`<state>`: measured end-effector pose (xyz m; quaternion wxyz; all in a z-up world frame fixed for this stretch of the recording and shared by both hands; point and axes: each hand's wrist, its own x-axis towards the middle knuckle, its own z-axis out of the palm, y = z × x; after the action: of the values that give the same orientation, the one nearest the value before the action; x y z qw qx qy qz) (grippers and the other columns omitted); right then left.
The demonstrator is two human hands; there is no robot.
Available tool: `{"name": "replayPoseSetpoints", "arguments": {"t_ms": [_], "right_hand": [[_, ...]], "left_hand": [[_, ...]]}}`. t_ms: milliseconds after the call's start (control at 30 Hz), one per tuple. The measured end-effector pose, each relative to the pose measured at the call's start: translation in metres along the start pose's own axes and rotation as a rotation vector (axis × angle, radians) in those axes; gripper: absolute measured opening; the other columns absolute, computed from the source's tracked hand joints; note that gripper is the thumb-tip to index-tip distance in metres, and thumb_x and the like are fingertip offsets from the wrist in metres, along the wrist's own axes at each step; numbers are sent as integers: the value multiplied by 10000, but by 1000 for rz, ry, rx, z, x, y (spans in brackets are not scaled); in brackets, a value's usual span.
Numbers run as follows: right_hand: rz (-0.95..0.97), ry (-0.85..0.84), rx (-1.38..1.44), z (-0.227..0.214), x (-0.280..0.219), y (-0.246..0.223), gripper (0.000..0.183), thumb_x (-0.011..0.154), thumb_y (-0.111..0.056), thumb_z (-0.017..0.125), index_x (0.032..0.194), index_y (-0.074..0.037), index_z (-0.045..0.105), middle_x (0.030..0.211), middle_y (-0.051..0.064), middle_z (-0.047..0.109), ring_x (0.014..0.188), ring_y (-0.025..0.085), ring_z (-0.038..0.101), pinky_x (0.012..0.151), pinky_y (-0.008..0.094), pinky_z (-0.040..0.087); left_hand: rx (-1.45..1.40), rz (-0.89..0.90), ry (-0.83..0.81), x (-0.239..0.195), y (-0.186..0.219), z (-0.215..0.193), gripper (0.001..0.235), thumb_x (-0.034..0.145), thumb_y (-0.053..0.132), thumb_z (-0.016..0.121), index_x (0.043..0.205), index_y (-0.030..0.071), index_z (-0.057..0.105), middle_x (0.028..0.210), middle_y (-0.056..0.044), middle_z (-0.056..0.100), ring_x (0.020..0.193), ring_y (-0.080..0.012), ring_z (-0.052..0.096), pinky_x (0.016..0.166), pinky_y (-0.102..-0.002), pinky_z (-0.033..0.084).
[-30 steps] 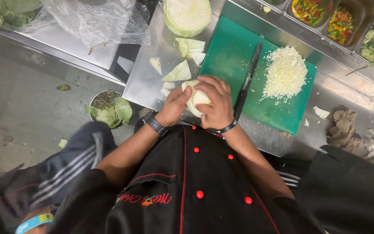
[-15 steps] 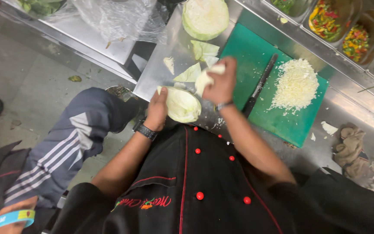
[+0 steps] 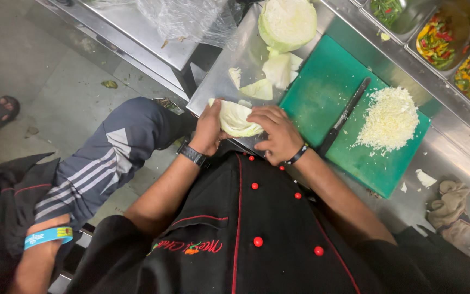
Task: The person repeatedly slices cabbage into fine shreds using a knife on a green cutting board. They gather the shredded cabbage into a pile and continue chopping additional cabbage pieces. The camera is mounted on the person's head, showing their hands and the cutting board.
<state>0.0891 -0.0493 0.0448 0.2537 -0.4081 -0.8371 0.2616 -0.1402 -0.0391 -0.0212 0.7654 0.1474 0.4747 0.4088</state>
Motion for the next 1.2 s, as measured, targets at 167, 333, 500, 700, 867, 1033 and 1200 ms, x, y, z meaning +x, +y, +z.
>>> {"name": "replayPoseSetpoints", "arguments": {"t_ms": [167, 333, 500, 700, 867, 1033, 1200], "right_hand": [[-6, 107, -25, 6, -7, 19, 167, 573, -8, 658, 727, -59, 699, 1099, 168, 707, 965, 366, 695, 820, 412, 563], [24, 243, 53, 0, -21, 55, 236, 602, 57, 564, 793, -28, 673, 1128, 202, 693, 1026, 398, 697, 873, 422, 575], [34, 157, 16, -17, -33, 51, 299, 609, 44, 596, 888, -6, 692, 1237, 215, 660, 1128, 410, 664, 926, 442, 573], [487, 345, -656, -49, -92, -2, 254, 459, -66, 745, 699, -126, 801, 1270, 218, 589, 1023, 435, 582, 836, 477, 557], [876, 303, -592, -30, -131, 22, 505, 465, -111, 778, 949, -230, 694, 1198, 199, 618, 922, 366, 622, 735, 424, 547], [721, 506, 411, -14, -170, 59, 586, 823, 16, 538, 1408, 27, 575, 1108, 160, 671, 973, 304, 689, 867, 377, 533], [716, 760, 1410, -1, -216, 32, 533, 812, -51, 593, 1335, 4, 505, 941, 128, 655, 715, 328, 705, 633, 436, 597]], "left_hand": [[232, 85, -79, 12, -9, 11, 603, 1067, 384, 472, 1481, -50, 411, 1305, -248, 610, 1134, -394, 618, 854, -415, 552], [669, 801, -306, 4, 10, 24, 511, 1091, 268, 672, 1451, -66, 533, 1406, -229, 629, 1275, -326, 602, 1084, -400, 465], [788, 315, -609, -5, 36, 56, 374, 946, 246, 756, 1181, -43, 716, 1012, -121, 741, 888, -141, 655, 790, -304, 537], [285, 107, -456, -6, 12, 65, 325, 946, 151, 723, 1194, -54, 686, 1067, -84, 763, 893, -103, 720, 802, -264, 586], [208, 140, -396, -5, -10, 60, 328, 951, 66, 719, 1234, -84, 649, 1109, -94, 763, 948, -122, 714, 853, -285, 582], [261, 206, -449, -12, -1, 68, 425, 927, -22, 682, 1339, -50, 582, 1207, -72, 720, 1064, -114, 675, 951, -280, 550], [221, 195, -544, -25, 12, 67, 540, 861, -100, 637, 1382, -20, 520, 1249, -61, 683, 1124, -119, 659, 997, -286, 523]]}}
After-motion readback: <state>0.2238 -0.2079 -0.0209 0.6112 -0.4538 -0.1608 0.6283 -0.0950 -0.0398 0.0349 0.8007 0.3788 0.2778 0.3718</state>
